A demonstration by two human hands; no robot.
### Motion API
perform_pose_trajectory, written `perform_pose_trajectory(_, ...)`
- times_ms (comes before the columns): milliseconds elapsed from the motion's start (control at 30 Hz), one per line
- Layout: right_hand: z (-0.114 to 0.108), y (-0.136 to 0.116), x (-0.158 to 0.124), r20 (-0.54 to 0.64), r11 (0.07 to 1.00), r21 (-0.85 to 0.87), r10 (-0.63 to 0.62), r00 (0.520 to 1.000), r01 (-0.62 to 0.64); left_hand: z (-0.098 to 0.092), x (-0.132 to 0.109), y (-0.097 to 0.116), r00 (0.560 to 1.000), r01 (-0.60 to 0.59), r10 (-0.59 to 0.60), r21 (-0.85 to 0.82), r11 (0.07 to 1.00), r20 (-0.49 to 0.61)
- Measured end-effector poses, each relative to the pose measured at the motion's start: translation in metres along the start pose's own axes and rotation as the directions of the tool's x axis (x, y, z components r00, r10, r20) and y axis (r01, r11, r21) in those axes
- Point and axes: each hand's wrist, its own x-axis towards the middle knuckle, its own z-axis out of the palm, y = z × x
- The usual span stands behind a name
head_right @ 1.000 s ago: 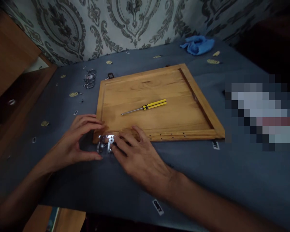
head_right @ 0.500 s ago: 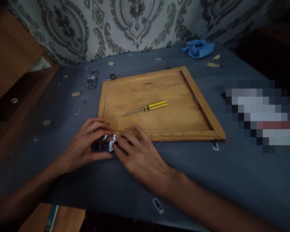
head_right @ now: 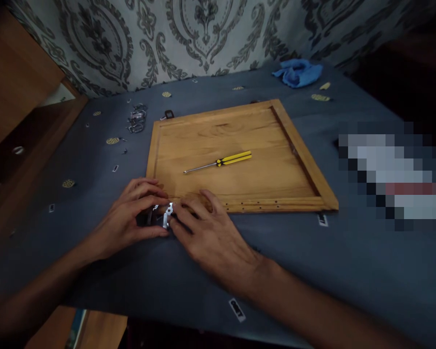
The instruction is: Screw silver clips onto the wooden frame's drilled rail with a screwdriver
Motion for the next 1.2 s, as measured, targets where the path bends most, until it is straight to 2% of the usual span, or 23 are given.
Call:
perform_pose_trajectory(300,0.000,0.000,-0.001,0.050,1.000,0.007,0.010,0.999,-0.011,-0.001,0.002,0.002,0.999,0.035,-0.034,-0.083,0.996,0.010)
perform_pose_trajectory(500,0.000,0.004,0.000,0.020,0.998,0.058,0.024,1.000,-0.026,-0.002,0.003,0.002,0.999,0.037,-0.036,-0.088,0.995,0.018)
perform_pose_trajectory(633,-0.004,0.011,-0.002,-0.003,0.988,0.153,0.037,0.999,-0.036,-0.001,0.003,0.001,1.000,0.024,-0.024,-0.092,0.995,0.002)
perform_pose_trajectory(767,-0.012,0.021,0.006,-0.110,0.943,0.312,0.159,0.981,-0.118,0.001,0.004,0.000,1.000,-0.016,0.014,-0.101,0.995,-0.021)
perform_pose_trajectory(833,-0.015,0.027,0.019,-0.151,0.906,0.401,0.213,0.965,-0.137,0.002,0.005,-0.001,1.000,0.006,-0.007,-0.113,0.994,-0.011)
perform_pose_trajectory(900,-0.016,0.035,0.038,-0.123,0.869,0.473,0.230,0.965,-0.146,0.004,0.006,-0.001,1.000,0.019,-0.021,-0.126,0.992,-0.015)
perform_pose_trajectory(967,-0.012,0.045,0.063,-0.013,0.836,0.511,0.239,0.971,-0.199,0.005,0.006,-0.002,0.999,0.020,-0.024,-0.128,0.992,-0.030)
perform_pose_trajectory(1033,-0.003,0.055,0.090,0.135,0.809,0.508,0.264,0.955,-0.296,0.007,0.006,-0.003,0.999,0.029,-0.032,-0.113,0.993,-0.033)
perform_pose_trajectory(1200,0.045,0.069,0.161,0.324,0.806,0.456,0.245,0.914,-0.378,0.008,0.008,-0.002,0.998,0.057,-0.059,-0.104,0.993,-0.014)
